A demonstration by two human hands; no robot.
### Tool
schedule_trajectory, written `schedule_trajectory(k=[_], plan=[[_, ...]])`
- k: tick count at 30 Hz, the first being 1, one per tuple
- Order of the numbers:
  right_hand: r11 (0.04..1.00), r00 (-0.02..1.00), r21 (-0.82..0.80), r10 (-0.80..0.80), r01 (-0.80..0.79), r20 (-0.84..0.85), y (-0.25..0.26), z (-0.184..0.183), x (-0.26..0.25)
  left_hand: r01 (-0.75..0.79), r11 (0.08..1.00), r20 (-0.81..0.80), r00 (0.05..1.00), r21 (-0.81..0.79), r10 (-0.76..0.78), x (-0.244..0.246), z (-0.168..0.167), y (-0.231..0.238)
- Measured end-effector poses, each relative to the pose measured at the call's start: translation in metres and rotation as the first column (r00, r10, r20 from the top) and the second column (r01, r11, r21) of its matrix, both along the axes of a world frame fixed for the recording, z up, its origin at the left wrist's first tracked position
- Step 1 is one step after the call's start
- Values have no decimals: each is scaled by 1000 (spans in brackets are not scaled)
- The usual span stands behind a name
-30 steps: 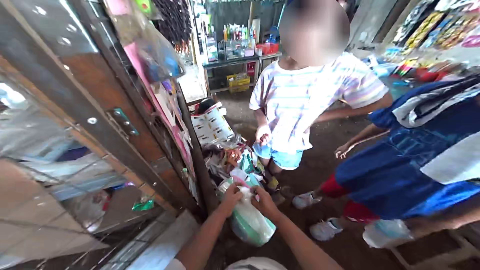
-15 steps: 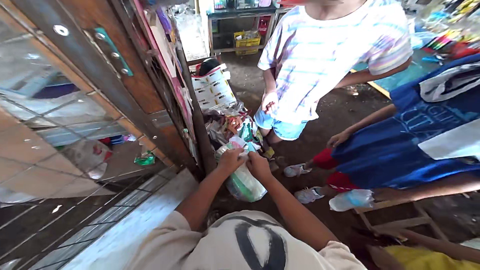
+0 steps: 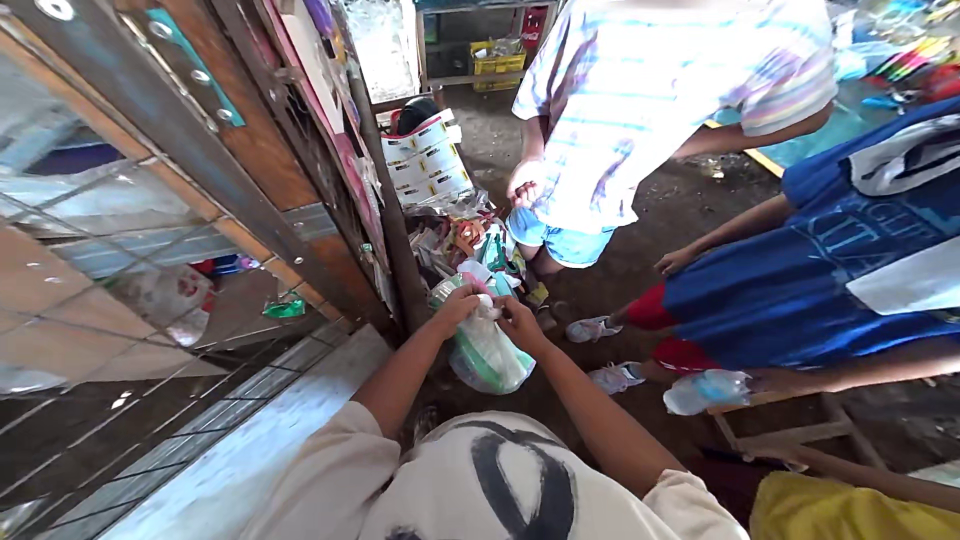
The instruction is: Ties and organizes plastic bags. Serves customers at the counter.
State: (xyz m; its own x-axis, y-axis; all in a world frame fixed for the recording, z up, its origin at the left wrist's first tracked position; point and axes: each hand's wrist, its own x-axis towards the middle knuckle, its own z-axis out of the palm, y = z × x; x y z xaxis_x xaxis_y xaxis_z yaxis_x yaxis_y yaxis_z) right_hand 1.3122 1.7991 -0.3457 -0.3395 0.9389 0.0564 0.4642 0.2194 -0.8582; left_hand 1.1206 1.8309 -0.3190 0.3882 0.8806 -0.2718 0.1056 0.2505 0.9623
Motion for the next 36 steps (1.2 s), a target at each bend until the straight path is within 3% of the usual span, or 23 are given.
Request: schedule_trajectory(k=[2,4,6,9,12,15,18,20,23,25,27,29,32,34,36], plan=[[995,994,-98,4,6,110,-6,23,-5,45,995,-42,998,85,-42,-1,9,-2],[987,957,-149,-7,53,291,-11,50,-14,175,959,-262,958,225,-113,1,27,-3],[978,851,-168,-18,124,525,-16,69,-30,284,915,-512,853,287,-104,8,46,-10],[979,788,-128,-45,156,614,-17,76,-43,219,934,-636,772,281,10,11,64,-21],[995,839,73,-93,63,536,-16,63,-42,147,939,-579,813,312,65,-4,68,-23],[956,885,278,-48,-93,463,-19,58,-38,53,902,-353,929,429,114,-21,40,-19],[833,954,519,32,-191,300,-26,56,-32,-87,906,-282,934,415,219,-36,14,-14],[769,991,629,37,-110,129,-25,58,-30,-140,922,-277,928,361,250,-40,6,-22],[857,974,495,-32,142,-224,-17,89,-35,-204,947,-201,945,249,257,-34,-2,-57],[934,857,261,-80,243,-509,-12,121,-44,-232,941,-167,946,248,277,-29,-18,-88],[961,713,207,14,185,-701,-9,145,-55,-173,949,-229,944,265,236,-36,-33,-127],[963,635,246,121,112,-763,-16,156,-66,-28,969,-355,928,245,117,-57,-52,-171],[976,592,178,72,122,-803,-43,169,-90,156,988,-527,839,-8,-137,-108,-74,-245],[967,656,213,71,139,-752,-57,175,-108,118,975,-588,782,-190,-209,-151,-95,-302],[943,776,322,138,88,-616,-71,177,-123,-43,938,-628,754,-344,-196,-198,-118,-368]])
